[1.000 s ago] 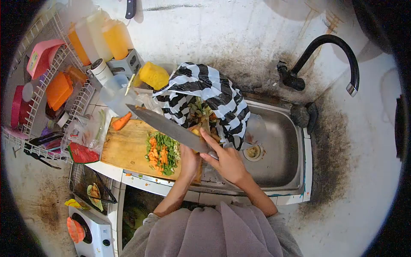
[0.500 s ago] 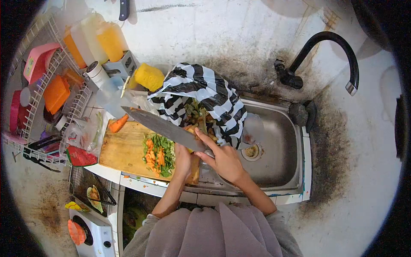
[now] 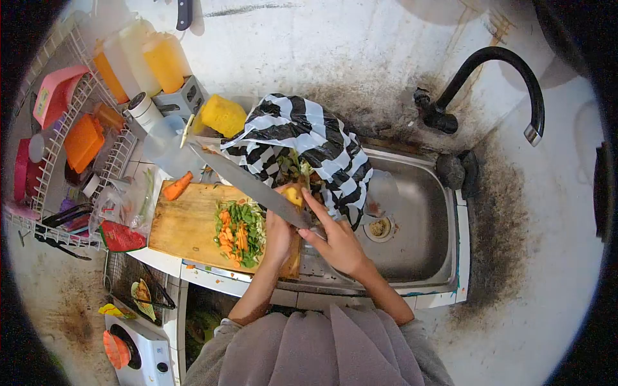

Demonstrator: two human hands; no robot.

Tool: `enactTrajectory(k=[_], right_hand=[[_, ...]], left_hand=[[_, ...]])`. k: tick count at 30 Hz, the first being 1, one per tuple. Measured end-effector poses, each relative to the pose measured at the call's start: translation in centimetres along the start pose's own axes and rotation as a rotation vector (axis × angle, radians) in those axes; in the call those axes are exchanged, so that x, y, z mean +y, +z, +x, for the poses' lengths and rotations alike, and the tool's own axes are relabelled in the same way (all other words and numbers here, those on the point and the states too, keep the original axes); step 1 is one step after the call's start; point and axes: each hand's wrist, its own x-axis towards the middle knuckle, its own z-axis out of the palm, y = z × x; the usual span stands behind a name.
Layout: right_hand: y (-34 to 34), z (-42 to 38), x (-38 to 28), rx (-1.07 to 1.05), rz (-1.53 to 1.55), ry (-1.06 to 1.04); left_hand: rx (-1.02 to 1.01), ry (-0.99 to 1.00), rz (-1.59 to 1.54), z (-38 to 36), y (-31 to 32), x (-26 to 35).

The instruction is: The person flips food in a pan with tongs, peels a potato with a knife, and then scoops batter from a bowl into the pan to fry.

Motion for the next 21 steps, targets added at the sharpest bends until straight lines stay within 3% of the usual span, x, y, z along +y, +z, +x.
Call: enactTrajectory(k=[2,7,9,15,17,21], right_hand=[[0.1,0.1,0.5,0.019,-0.014,-0.03],[0.6,0.5,1.1,0.026,-0.041,-0.007],[1.0,0.8,1.5,0.187,-0.111,-0.202],[0.7,0.6,-0.2,0.074,-0.182,0.041],[1.3,0.6,0.3,0.113,-0.154,0.006],[1.6,0.9,0.4,0.162,-0.194,-0.04]], left_hand=[[-0.028,0.055,0.167,0.0,-0.5,-0.3],[0.005,-0.004,0.139,0.0,-0.5,-0.1],[-0.008,-0.017,0.106,0.1,-0.8,-0.4],[0.012,-0.094,0.081,-0.5,-0.9,-0.1],[-0.01,0.047,0.291,-0.2,-1.5,-1.0],[-0.004,0.016,0.188,-0.8,-0.8,-0.1]])
